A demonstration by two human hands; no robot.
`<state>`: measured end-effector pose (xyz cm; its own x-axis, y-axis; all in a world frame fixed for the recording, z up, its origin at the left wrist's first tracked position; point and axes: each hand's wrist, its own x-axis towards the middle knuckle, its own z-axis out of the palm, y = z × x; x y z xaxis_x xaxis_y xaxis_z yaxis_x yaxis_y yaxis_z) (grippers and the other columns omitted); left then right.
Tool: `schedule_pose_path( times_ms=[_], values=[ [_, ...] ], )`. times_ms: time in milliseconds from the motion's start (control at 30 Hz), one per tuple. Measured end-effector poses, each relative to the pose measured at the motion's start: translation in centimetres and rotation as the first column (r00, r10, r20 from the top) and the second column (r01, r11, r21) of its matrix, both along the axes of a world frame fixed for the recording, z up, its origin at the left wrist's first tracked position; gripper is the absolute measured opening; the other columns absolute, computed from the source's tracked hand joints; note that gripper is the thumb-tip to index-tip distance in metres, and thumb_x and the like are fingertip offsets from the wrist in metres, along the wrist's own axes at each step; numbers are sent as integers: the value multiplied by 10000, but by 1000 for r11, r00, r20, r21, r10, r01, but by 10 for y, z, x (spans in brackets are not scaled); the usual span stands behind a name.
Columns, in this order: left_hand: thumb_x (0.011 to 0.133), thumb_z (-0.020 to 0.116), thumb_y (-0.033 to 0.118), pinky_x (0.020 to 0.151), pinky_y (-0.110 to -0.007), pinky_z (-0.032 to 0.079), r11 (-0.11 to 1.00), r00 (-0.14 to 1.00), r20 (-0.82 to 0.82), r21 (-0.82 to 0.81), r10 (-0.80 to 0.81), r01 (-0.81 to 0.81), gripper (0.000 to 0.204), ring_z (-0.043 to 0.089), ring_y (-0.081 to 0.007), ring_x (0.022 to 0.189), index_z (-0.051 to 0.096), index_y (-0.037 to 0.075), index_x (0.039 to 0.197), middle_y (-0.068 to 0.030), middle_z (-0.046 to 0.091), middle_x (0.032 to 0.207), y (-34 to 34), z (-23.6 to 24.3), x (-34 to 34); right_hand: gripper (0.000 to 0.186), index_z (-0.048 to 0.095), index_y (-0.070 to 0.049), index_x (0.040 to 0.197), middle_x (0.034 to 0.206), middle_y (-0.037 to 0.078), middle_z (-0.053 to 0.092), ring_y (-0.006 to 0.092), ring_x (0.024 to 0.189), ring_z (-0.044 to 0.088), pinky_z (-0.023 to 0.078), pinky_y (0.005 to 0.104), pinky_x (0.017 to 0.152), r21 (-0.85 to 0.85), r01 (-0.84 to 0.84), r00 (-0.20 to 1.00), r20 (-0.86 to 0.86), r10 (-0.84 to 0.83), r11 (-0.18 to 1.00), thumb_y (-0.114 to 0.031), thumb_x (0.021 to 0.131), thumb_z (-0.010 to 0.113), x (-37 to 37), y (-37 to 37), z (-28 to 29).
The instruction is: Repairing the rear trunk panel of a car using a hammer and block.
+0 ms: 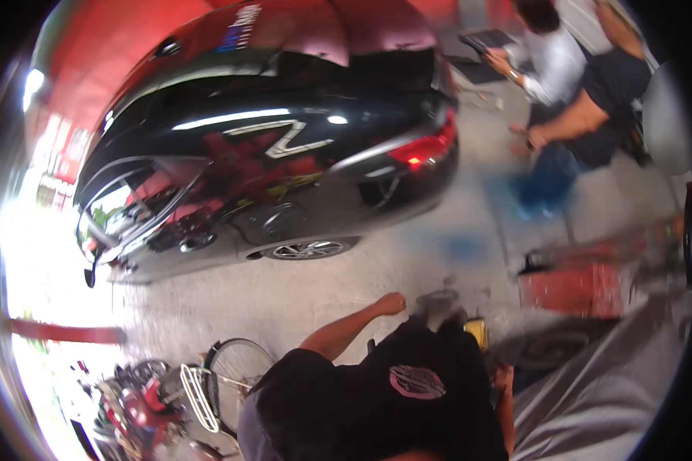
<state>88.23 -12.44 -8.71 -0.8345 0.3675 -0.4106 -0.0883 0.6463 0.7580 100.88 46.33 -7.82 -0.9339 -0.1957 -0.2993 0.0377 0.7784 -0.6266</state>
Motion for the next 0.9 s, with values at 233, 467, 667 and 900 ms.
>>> schedule_pose_path(
  times_ms=[233,467,667,900],
  values=[
    [847,648,152,640,-441,586,960,972,161,-249,171,-128,151,719,-272,634,788,96,849,-101,742,772,-58,-51,65,533,703,31,1055,778,139,705,204,571,656,533,343,513,-211,66,985,170,-30,975,-480,939,609,-91,-14,-4],
    [924,620,213,508,-374,602,709,592,481,-92,646,-699,219,723,-191,663,750,37,941,-73,714,833,-48,-32,101,478,639,100,1293,876,178,738,228,691,711,562,332,626,-257,152,916,399,-38,954,-192,916,597,-182,-80,47],
    [898,642,183,513,-376,599,625,529,492,-39,691,-780,204,743,-189,703,758,40,986,-67,726,865,11,0,126,466,665,86,1267,852,187,736,214,679,715,566,335,629,-206,-166,909,348,230,964,-168,880,614,-213,-90,64],
    [848,671,202,845,-423,581,490,407,511,-31,757,-871,365,745,-293,933,744,64,1178,-181,754,1047,113,-6,208,454,663,80,1274,924,157,749,231,758,725,578,366,700,-224,-216,788,536,305,950,-178,902,633,-224,-9,12]
  ],
)
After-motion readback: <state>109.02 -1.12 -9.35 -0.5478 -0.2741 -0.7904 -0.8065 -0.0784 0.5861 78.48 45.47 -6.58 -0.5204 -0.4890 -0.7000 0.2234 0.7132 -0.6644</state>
